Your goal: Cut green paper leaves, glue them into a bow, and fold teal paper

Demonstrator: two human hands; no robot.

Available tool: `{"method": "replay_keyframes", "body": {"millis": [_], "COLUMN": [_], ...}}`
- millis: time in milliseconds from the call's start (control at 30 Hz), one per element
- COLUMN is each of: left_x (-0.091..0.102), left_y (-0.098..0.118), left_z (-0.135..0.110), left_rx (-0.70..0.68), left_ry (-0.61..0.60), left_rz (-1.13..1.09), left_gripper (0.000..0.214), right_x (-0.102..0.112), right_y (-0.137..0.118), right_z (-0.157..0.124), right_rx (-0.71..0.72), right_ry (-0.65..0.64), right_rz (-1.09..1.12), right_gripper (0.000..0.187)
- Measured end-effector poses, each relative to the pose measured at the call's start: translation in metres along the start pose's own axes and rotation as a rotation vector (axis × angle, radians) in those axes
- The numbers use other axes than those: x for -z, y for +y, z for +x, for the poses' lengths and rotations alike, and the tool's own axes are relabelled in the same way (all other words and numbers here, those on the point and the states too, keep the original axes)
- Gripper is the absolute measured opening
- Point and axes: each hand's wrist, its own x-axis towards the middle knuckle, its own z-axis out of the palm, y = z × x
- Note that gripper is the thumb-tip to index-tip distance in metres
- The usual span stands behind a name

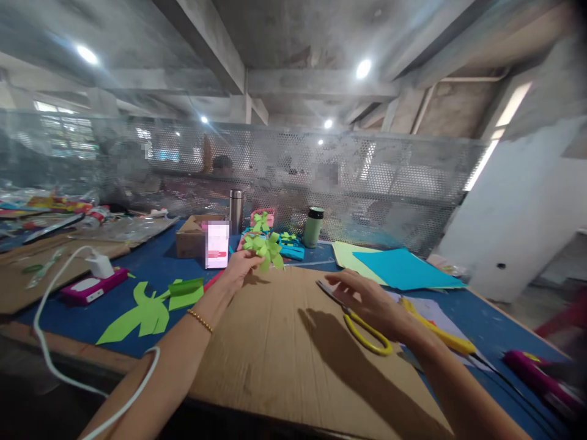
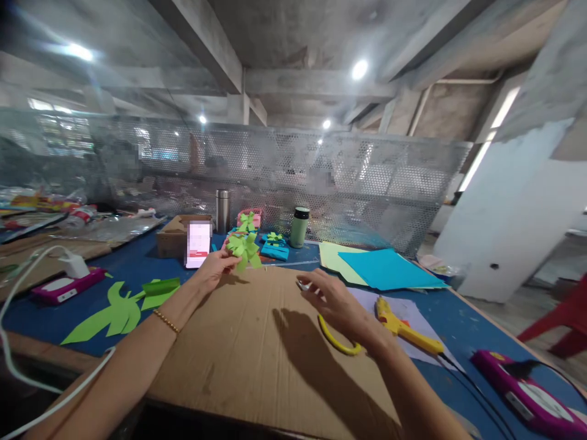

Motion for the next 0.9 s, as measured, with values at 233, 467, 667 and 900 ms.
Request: {"method": "replay_keyframes", "body": {"millis": [233,467,667,900], "left_x": [-0.003,-0.007,-0.003,0.004], "left_y": [0.006,0.006,0.007,0.005], "left_z": [-0.004,-0.006,-0.002,0.005], "left_rx": [0.058,0.055,0.029,-0.006], "left_ry": [-0.084,-0.099,-0.081,-0.008], "left_rz": [-0.104,-0.122,-0.121,-0.087], "left_gripper": [0.026,0.025,0.025,0.021], "right_x": [-0.017,-0.033,-0.023,-0.007], "right_y": [0.045,0.056,0.041,-0.014], "right_z": [-0.064,-0.070,-0.053,-0.012], "right_rx": [-0.269,-0.246,-0.377,-0.408], "right_ry": [-0.109,0.004,0.047,-0.058], "right_rz": [-0.397,-0.267,0.172,0.965], "right_gripper": [0.026,0.031,0.045,0.075]}}
